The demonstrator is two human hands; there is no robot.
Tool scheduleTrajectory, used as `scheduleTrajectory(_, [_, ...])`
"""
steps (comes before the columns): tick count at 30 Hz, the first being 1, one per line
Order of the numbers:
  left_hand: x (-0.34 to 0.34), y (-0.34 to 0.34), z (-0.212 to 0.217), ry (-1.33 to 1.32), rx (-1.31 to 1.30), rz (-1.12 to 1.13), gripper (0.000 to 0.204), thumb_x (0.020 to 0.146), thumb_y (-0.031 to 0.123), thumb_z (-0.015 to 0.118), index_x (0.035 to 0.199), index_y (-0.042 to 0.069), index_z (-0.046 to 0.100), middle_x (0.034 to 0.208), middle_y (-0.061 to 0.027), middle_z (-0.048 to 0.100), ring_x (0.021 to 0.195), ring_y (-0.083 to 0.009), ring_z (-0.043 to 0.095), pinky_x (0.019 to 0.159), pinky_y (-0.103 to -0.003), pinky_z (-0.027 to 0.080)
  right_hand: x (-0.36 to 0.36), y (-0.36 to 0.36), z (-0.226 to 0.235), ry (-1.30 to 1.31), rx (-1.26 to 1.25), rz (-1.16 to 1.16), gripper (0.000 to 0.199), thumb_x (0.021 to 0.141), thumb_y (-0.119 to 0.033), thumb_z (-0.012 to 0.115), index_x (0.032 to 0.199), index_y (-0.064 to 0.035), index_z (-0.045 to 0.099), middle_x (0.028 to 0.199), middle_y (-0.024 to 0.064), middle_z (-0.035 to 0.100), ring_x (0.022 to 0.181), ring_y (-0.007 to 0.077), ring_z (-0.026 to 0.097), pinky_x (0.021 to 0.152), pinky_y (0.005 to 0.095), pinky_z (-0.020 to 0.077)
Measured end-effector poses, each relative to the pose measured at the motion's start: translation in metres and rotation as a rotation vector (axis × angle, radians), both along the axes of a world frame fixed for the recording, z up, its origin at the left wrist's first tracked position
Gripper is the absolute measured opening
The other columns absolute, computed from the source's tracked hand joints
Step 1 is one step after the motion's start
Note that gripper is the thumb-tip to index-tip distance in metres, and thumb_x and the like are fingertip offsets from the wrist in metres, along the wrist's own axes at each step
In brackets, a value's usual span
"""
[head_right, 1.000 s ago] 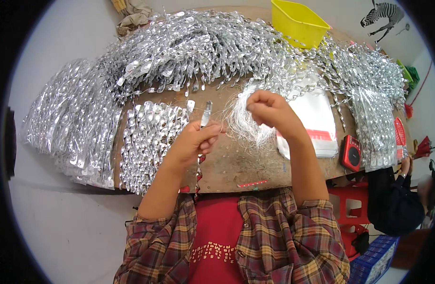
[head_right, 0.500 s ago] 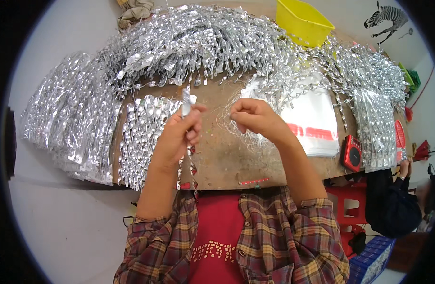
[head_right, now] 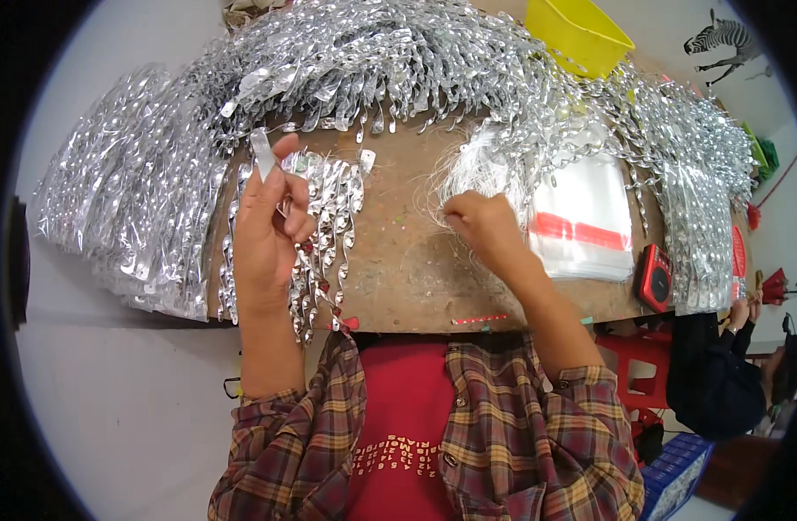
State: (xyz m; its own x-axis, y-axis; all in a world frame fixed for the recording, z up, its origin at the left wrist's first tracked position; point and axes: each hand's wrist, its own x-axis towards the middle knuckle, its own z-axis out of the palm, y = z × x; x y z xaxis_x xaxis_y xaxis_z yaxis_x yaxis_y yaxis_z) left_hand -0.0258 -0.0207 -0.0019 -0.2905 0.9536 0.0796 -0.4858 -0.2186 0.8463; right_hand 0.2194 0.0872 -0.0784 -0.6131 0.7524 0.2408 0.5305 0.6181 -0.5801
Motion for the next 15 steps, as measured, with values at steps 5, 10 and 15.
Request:
scheduleTrajectory(5, [-0.004,-0.003,0.003,0.008,0.017,0.006,0.042,0.095,0.029,0.040,0.129,0.004,0.041,0.077,-0.0007,0.051,0.054,-0.0043,0.037,0.048,-0.019,0.031,-0.023,-0.021,-0.022,-0.191,0.257,0.273,0.010,0.072,-0.013,0.063,0.081,-0.0149,0.062,0.074,0.0000,0.057,0.067,0.0166,0.055,0.066,0.0305,0.0364])
scheduleTrajectory(10, [-0.003,-0.007,-0.001,-0.059,0.011,0.005,0.048,0.094,0.033,0.042,0.130,0.001,0.040,0.079,-0.0010,0.050,0.056,-0.0064,0.040,0.048,-0.021,0.033,-0.034,-0.026,-0.024,-0.327,0.437,0.509,0.011,0.070,-0.013,0.052,0.080,-0.0133,0.056,0.073,0.0002,0.051,0.071,0.0174,0.055,0.071,0.0321,0.0367])
scheduleTrajectory(15, [0.004,-0.003,0.001,-0.031,0.005,-0.029,0.048,0.094,0.033,0.044,0.128,0.001,0.041,0.077,-0.0001,0.050,0.055,-0.0061,0.042,0.047,-0.020,0.034,-0.044,-0.029,-0.023,-0.341,0.557,0.612,0.013,0.071,-0.014,0.051,0.083,-0.0110,0.054,0.078,0.0036,0.051,0.075,0.0189,0.053,0.073,0.0324,0.0374])
